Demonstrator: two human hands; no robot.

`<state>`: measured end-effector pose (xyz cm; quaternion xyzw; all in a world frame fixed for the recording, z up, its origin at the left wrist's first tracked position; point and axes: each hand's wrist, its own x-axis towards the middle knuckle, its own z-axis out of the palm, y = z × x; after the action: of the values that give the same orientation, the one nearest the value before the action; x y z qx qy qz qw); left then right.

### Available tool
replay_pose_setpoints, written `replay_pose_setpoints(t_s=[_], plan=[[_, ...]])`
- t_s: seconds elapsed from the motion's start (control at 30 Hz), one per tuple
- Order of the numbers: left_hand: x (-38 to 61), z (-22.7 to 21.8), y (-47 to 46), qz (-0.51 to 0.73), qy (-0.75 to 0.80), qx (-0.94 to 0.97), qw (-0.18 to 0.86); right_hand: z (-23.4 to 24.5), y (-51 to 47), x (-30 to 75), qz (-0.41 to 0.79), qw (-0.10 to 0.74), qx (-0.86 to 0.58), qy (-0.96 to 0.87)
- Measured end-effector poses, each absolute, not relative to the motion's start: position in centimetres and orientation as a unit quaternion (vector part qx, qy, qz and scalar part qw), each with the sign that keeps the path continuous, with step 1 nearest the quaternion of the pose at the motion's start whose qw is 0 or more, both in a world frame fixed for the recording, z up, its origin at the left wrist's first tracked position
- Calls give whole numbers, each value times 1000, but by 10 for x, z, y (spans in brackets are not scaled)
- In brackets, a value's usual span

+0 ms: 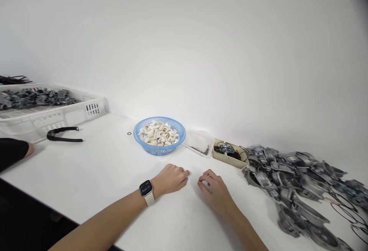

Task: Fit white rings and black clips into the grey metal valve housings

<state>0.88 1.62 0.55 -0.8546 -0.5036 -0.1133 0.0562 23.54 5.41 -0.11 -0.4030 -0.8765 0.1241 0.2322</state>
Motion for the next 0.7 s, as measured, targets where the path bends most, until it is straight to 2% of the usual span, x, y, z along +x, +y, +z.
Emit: replay_pose_setpoints(t_s=[0.4, 0.7], plan=[[9, 8, 16, -139, -520, -838, 83, -7, 57, 238, 47, 260, -373, -889], [15, 8, 10, -134, -492, -857, 73, -2, 51, 235, 43, 283, -354, -890]])
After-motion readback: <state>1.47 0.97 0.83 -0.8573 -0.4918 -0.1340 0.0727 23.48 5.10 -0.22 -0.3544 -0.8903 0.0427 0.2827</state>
